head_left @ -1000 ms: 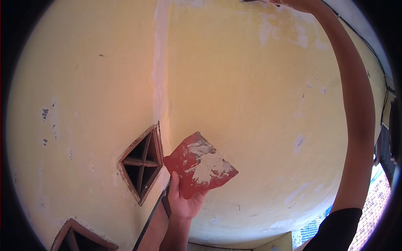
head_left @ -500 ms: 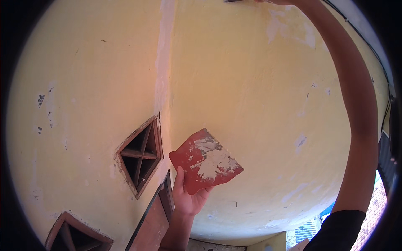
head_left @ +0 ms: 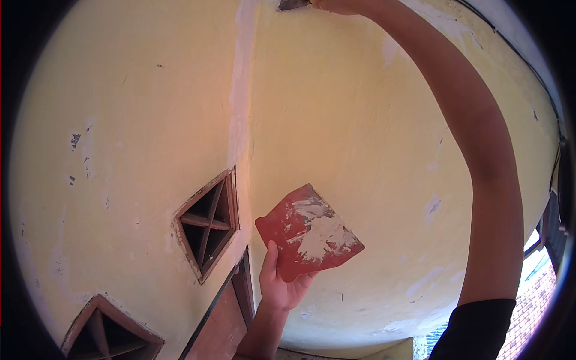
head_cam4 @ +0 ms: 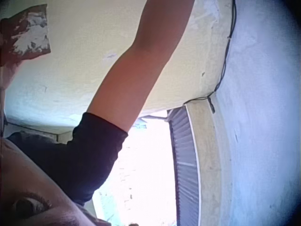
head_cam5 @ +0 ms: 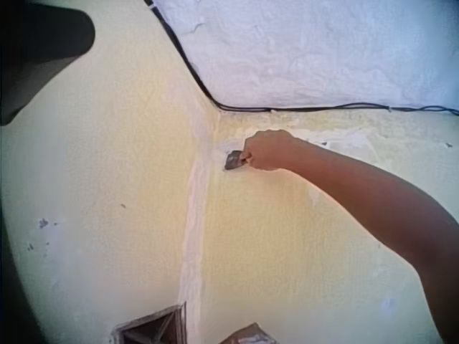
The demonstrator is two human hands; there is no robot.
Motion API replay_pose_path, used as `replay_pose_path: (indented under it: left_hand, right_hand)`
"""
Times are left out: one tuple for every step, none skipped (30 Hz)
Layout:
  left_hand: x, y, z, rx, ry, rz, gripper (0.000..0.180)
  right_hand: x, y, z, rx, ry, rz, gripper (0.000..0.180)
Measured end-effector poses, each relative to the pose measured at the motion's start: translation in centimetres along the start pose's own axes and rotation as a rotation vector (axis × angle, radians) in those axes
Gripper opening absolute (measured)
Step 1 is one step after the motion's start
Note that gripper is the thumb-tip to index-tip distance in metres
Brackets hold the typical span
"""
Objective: The person patches a ceiling corner with putty using a scraper.
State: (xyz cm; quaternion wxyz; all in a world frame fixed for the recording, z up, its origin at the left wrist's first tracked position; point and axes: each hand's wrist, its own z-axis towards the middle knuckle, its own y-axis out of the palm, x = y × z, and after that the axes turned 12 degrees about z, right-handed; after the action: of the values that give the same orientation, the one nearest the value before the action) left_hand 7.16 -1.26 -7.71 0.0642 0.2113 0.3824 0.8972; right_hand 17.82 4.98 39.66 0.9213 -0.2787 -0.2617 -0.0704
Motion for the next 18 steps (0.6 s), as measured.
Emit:
replay_pose_path:
  left_hand:
    - [0.5, 0.0, -0.1, 0.008, 0.007, 0.003, 0.061]
    - [1.0, 0.0, 0.1, 0.008, -0.004, 0.011, 0.061]
    - [1.3, 0.0, 0.3, 0.001, -0.021, 0.015, 0.060]
    - [1.4, 0.2, 0.6, -0.013, -0.033, 0.005, 0.060]
    - [1.6, 0.3, 0.9, 0.001, -0.078, 0.010, 0.061]
    - [1.9, 0.3, 1.0, 0.026, -0.114, 0.019, 0.061]
    - [2.1, 0.3, 1.0, 0.029, -0.112, 0.017, 0.061]
    - [3.3, 0.1, 0.4, 0.106, -0.071, 0.066, 0.061]
    - [3.2, 0.2, 0.3, 0.110, -0.084, 0.067, 0.061]
    - [3.2, 0.3, 0.2, 0.112, -0.083, 0.068, 0.061]
    - [2.5, 0.6, 0.3, 0.077, -0.073, 0.066, 0.061]
    - [1.9, 0.8, 0.4, 0.046, -0.060, 0.066, 0.061]
    - [1.5, 1.0, 0.5, 0.032, -0.070, 0.060, 0.061]
    - [0.9, 1.3, 0.9, 0.010, -0.066, 0.041, 0.060]
    - [0.7, 1.2, 0.9, 0.006, -0.045, 0.032, 0.059]
    - [0.5, 1.1, 1.1, 0.009, -0.045, 0.034, 0.059]
    - [0.2, 1.2, 1.3, 0.008, -0.034, 0.043, 0.060]
    - [-0.2, 1.4, 1.4, 0.003, -0.025, 0.050, 0.060]
  right_hand:
    - [-0.4, -0.8, -0.2, -0.073, 0.076, -0.017, 0.034]
    - [-0.9, -2.5, -0.3, -0.146, 0.155, -0.041, 0.035]
    - [0.2, -4.3, -0.4, -0.178, 0.197, -0.010, 0.037]
    - [2.9, -5.7, 0.4, -0.206, 0.183, -0.055, 0.036]
    - [4.5, -7.4, 0.0, -0.252, 0.157, -0.090, 0.031]
    - [2.8, -9.7, -0.8, -0.308, 0.222, -0.144, 0.030]
    - [1.1, -11.6, -1.9, -0.363, 0.288, -0.200, 0.029]
    - [0.9, -9.6, -0.2, -0.353, 0.232, -0.116, 0.029]
    - [1.6, -10.0, 0.3, -0.330, 0.232, -0.246, 0.028]
    - [2.0, -10.1, 0.8, -0.306, 0.228, -0.372, 0.027]
    - [2.6, -10.6, 0.5, -0.289, 0.174, -0.306, 0.029]
    - [3.2, -10.5, 0.0, -0.290, 0.187, -0.323, 0.029]
    - [3.6, -9.8, -0.3, -0.183, 0.122, -0.195, 0.031]
    - [3.8, -9.1, -1.1, -0.077, 0.061, -0.067, 0.032]
    - [3.3, -7.6, -0.7, -0.088, 0.067, -0.008, 0.034]
    - [2.9, -6.1, -0.6, -0.100, 0.074, 0.049, 0.036]
    - [3.8, -4.4, -0.7, -0.099, 0.079, 0.048, 0.036]
    - [5.0, -2.5, -0.5, -0.069, 0.043, 0.002, 0.036]
